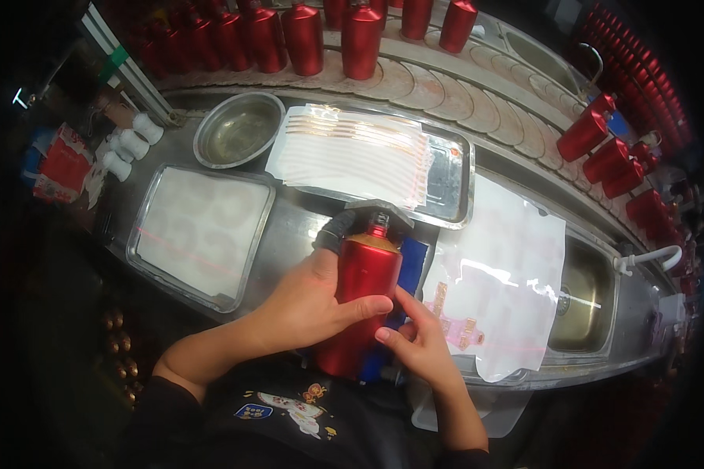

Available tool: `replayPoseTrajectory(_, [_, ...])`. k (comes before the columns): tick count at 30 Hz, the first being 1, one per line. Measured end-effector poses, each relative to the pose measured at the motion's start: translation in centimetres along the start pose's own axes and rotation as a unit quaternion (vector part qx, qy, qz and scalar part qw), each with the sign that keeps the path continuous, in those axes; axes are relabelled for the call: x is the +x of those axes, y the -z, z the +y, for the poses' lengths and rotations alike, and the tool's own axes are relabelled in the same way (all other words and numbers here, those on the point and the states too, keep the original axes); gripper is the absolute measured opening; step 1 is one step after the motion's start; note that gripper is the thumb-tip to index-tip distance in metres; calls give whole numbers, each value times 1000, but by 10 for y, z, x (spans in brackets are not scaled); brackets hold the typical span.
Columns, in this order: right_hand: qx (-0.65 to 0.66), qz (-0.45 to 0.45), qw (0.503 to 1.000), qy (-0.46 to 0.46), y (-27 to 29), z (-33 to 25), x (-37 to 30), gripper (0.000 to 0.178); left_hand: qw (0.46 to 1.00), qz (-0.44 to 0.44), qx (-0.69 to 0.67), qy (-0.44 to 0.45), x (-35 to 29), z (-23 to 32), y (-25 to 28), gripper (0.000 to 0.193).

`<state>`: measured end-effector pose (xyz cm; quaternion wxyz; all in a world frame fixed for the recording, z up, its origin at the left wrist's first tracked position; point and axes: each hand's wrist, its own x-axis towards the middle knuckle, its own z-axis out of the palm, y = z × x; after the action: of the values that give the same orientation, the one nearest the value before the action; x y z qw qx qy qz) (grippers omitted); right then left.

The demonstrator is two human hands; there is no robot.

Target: The person applies gold circular labels to the necks of red cylindrical bottles, then applies rectangular labels to the bottle bodies. The person wipes the bottles with a cloth and places finished bottles on a nearby rack.

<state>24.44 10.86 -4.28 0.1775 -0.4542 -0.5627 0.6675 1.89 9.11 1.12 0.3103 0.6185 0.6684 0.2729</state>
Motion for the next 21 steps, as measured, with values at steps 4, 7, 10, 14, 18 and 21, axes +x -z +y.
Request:
replayPoseTrajectory(4, [-3,60,998,6,8,-11,-2,71,975,173,1,137,55,-54,51,57])
replayPoseTrajectory(7, [44,107,992,42,7,-16,0,66,936,304,97,150,125,-110,84,54])
replayPoseTrajectory(10, [69,108,991,46,3,-19,3,62,944,251,96,189,169,-148,85,62])
replayPoseTrajectory(14, [64,106,991,46,-1,-19,4,62,944,245,103,195,191,-167,81,66])
replayPoseTrajectory(18, [74,116,990,34,2,-20,9,61,946,247,60,202,189,-173,85,69])
replayPoseTrajectory(21, [23,129,991,21,4,-20,15,60,950,212,81,212,186,-176,84,71])
